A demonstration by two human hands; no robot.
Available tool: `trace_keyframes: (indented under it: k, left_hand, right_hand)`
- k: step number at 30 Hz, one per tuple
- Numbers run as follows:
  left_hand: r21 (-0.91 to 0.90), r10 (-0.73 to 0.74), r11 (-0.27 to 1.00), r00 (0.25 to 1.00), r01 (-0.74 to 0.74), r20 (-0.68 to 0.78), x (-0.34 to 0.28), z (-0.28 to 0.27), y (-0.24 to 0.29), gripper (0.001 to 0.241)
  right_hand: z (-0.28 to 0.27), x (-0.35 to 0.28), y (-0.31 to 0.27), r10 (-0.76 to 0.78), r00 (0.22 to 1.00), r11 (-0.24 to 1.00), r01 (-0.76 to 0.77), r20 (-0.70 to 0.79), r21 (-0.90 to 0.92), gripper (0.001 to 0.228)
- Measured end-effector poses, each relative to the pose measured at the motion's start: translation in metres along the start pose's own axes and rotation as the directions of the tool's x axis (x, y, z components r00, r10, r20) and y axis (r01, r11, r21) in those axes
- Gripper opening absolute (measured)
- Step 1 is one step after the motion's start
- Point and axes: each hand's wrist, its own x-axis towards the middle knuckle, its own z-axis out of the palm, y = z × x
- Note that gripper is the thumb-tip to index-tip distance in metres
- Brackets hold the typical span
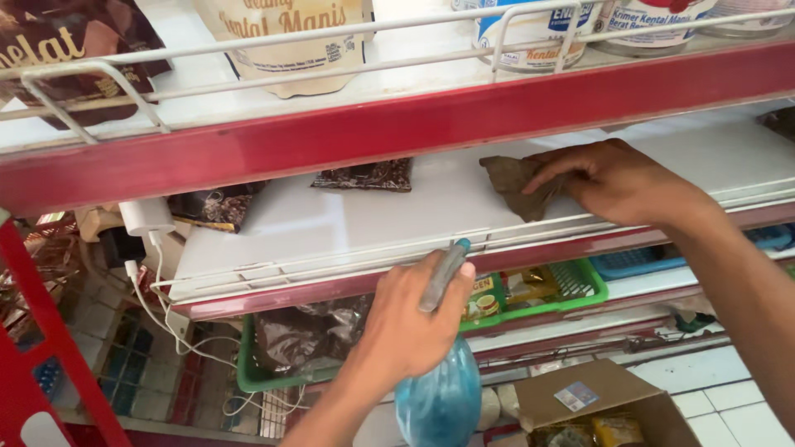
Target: The person unpacks cleaning products and food items from a cardboard box and places them onto store shelves. They handle Dettol floor cleaner pouches and ABC Bali snack packets, arranging them on the shelf. The person also wipes a shelf with a cloth and spray bottle.
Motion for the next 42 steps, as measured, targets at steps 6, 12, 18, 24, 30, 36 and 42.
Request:
trace_keyframes:
  k: [6,12,18,24,30,36,42]
  left_hand:
    - [0.007,-0.170,0.985,0.982,0.170,0.084,0.005,0.006,0.000,0.038]
    - [0.019,-0.014,1.000,1.000,0.014,0.023,0.007,0.010,0.003,0.035]
    - [0.040,-0.153,0.988,0.983,0.150,0.097,0.009,0.011,0.001,0.034]
    - [0.185,0.002,0.982,0.991,-0.027,0.134,0.000,0.009,0.009,0.030]
    - [0.262,0.578,0.790,0.816,-0.554,-0.018,0.012,0.013,0.008,0.037]
    - [0.255,0.567,0.791,0.823,-0.556,0.036,0.036,0.045,0.006,0.031]
    - [0.231,0.576,0.792,0.817,-0.566,0.024,0.040,0.054,-0.002,0.029]
  right_hand:
    - [-0.001,-0.005,0.000,-0.030,0.996,1.000,0.030,-0.078,-0.009,0.041]
    - [-0.005,-0.008,0.008,-0.065,0.991,0.979,0.086,-0.114,0.184,0.046]
    - [-0.015,0.009,-0.013,-0.167,0.984,0.982,0.171,-0.057,0.075,0.044]
    - [0.009,0.035,-0.062,-0.073,0.988,0.996,0.079,0.137,-0.037,0.044]
    - [0.011,0.045,-0.037,-0.436,0.736,0.883,0.461,0.517,0.089,0.053]
    - [-0.041,0.011,0.022,-0.004,0.892,0.977,0.100,0.452,-0.189,0.054]
    - [-0.051,-0.001,0.019,0.113,0.985,0.928,-0.057,0.131,-0.367,0.035]
